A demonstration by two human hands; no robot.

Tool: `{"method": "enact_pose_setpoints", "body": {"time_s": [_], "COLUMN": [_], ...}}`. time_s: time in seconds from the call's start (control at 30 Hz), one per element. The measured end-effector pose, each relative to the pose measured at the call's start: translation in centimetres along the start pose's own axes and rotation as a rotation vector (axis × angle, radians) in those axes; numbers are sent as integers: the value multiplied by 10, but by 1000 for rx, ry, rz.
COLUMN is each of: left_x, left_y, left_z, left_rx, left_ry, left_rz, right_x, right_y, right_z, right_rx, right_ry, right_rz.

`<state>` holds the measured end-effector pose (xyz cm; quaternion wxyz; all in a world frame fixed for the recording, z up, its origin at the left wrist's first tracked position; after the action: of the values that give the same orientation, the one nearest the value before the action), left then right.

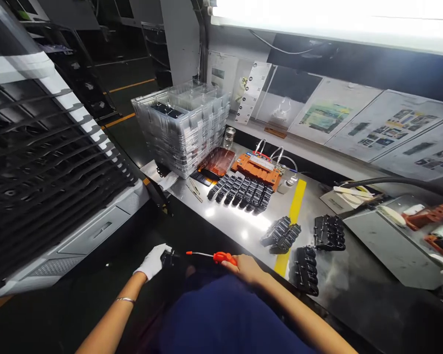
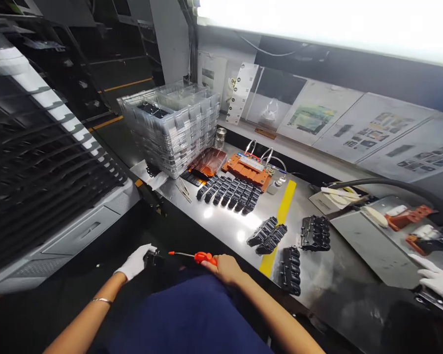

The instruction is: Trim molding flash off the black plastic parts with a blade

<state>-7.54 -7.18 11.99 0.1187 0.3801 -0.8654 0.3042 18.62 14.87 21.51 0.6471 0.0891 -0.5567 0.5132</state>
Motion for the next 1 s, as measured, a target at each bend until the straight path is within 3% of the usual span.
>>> {"method": "enact_pose_setpoints", "body": {"time_s": [0.17, 0.3, 0.47, 0.63, 0.8, 1.0], "left_x": [21, 22, -1, -34, -56, -76], "left_y": [4, 19, 39, 42, 35, 17], "left_z": [-2, -12, -40, -76, -92, -103], "left_rx": [91, 222, 259, 162, 55, -88], "left_ry": [-134, -158, -18, 83, 145, 203], "left_rz": [108, -10, -156, -145, -84, 135], "right_x": [-4, -10, -13, -15, -15, -4], "right_y": [4, 5, 5, 2, -6, -17], "right_z": [15, 27, 36, 27, 6, -36], "right_rx": [-13, 13, 25, -22, -98, -291], "right_ry": [-26, -44, -76, -88, -52, 46], "right_rz": [29, 51, 53, 29, -12, -117]}}
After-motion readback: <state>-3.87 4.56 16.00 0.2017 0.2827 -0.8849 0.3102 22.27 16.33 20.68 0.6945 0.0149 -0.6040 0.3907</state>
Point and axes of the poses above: each hand's wrist, its own y-axis towards the middle knuckle, its own x-axis out of the back of the hand, z = x × y, the point moved 2 cm from there along y, towards the middle knuckle, and after that the axes turned 11 degrees about -z, right-handed, at the moved point
